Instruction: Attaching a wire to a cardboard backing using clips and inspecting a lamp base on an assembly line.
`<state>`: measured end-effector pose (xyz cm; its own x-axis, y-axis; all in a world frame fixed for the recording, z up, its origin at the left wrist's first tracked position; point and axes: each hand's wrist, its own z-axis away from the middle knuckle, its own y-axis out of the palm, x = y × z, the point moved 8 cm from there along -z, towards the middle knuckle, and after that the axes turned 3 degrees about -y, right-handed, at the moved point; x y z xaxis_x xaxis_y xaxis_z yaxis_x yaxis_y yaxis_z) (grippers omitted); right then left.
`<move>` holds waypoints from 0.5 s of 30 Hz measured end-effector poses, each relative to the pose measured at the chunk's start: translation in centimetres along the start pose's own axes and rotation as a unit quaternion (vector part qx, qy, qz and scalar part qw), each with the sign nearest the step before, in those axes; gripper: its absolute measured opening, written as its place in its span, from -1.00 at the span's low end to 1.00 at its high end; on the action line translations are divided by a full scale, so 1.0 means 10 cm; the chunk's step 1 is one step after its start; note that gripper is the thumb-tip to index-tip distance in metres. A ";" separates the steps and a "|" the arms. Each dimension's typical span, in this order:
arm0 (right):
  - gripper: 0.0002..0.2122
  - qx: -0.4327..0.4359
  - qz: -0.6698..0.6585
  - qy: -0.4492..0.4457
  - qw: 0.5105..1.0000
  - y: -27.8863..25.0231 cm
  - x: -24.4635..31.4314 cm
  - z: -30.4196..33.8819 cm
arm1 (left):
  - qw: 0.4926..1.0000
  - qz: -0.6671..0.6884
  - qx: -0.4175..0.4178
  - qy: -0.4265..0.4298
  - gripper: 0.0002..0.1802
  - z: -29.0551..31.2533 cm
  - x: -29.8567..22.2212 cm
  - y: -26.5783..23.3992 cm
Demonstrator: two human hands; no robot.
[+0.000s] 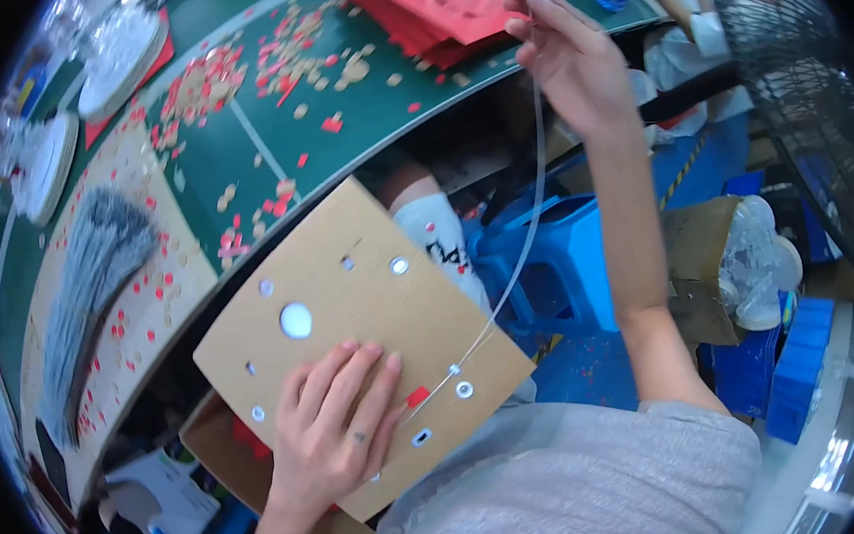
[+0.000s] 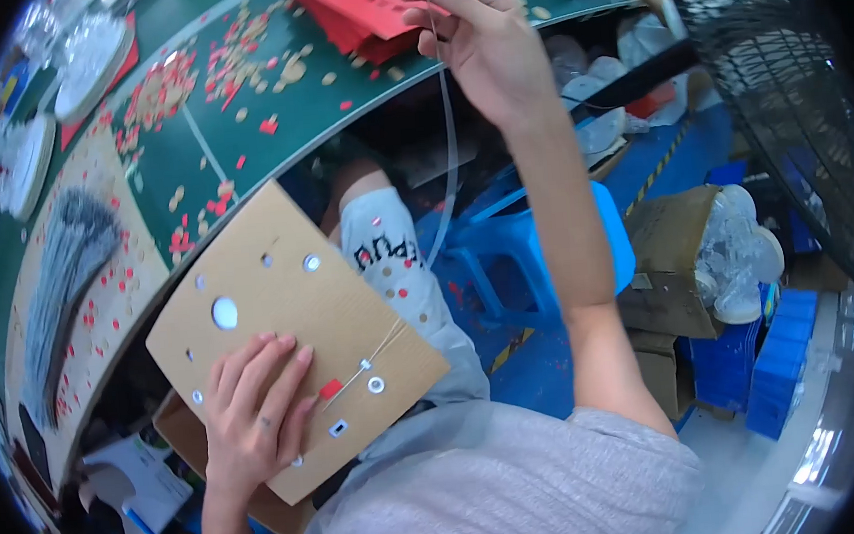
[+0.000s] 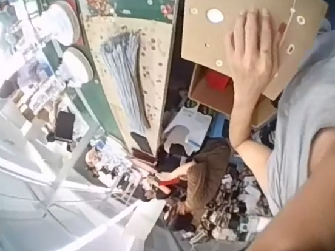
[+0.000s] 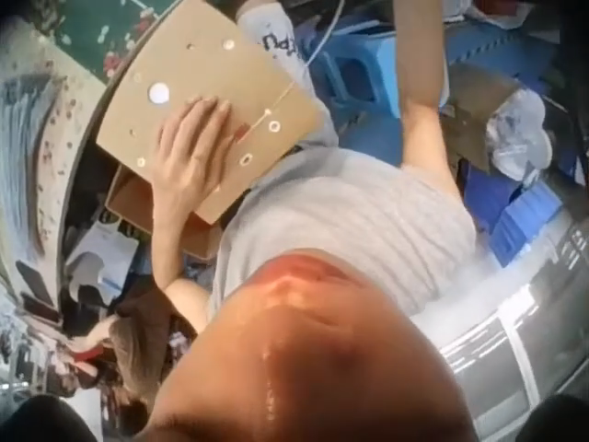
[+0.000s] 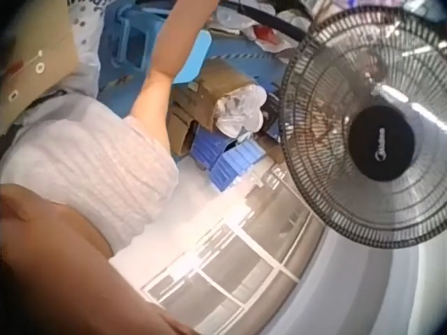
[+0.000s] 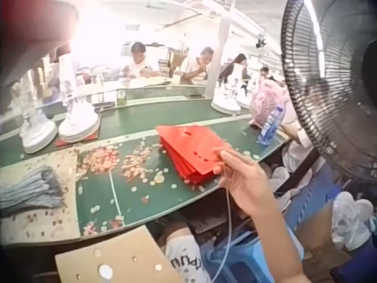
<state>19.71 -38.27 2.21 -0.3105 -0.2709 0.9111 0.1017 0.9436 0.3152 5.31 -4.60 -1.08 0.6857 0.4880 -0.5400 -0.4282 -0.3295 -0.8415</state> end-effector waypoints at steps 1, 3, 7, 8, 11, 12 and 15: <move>-0.78 0.058 0.115 -0.012 0.992 0.22 0.08 0.10 | 1.000 0.005 0.005 -0.020 -0.35 -0.03 0.02 0.00; -0.87 0.359 0.330 -0.056 0.871 0.94 0.06 0.42 | 0.996 -0.073 -0.043 -0.017 -0.32 -0.16 -0.06 -0.12; -0.88 0.387 0.441 -0.145 0.797 1.35 -0.21 0.88 | 0.996 -0.049 0.003 -0.078 -0.25 -0.24 0.05 -0.12; -0.88 0.390 0.436 -0.140 0.799 1.37 -0.27 0.88 | 0.996 -0.038 0.002 -0.079 -0.24 -0.24 0.07 -0.14; -0.80 0.392 0.454 -0.173 0.781 1.42 -0.33 0.91 | 0.996 -0.034 -0.006 -0.081 -0.21 -0.20 0.11 -0.10; -0.78 0.403 0.461 -0.200 0.765 1.45 -0.33 0.92 | 0.996 -0.042 -0.017 -0.075 -0.19 -0.19 0.11 -0.10; -0.72 0.419 0.479 -0.223 0.739 1.51 -0.29 0.95 | 0.996 -0.042 -0.017 -0.077 -0.16 -0.19 0.12 -0.08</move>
<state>13.17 -21.47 1.83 -0.7744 0.5106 0.3736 -0.0867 0.4992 -0.8621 7.59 -5.32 -0.97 0.6183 0.6323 -0.4669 -0.3518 -0.3085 -0.8838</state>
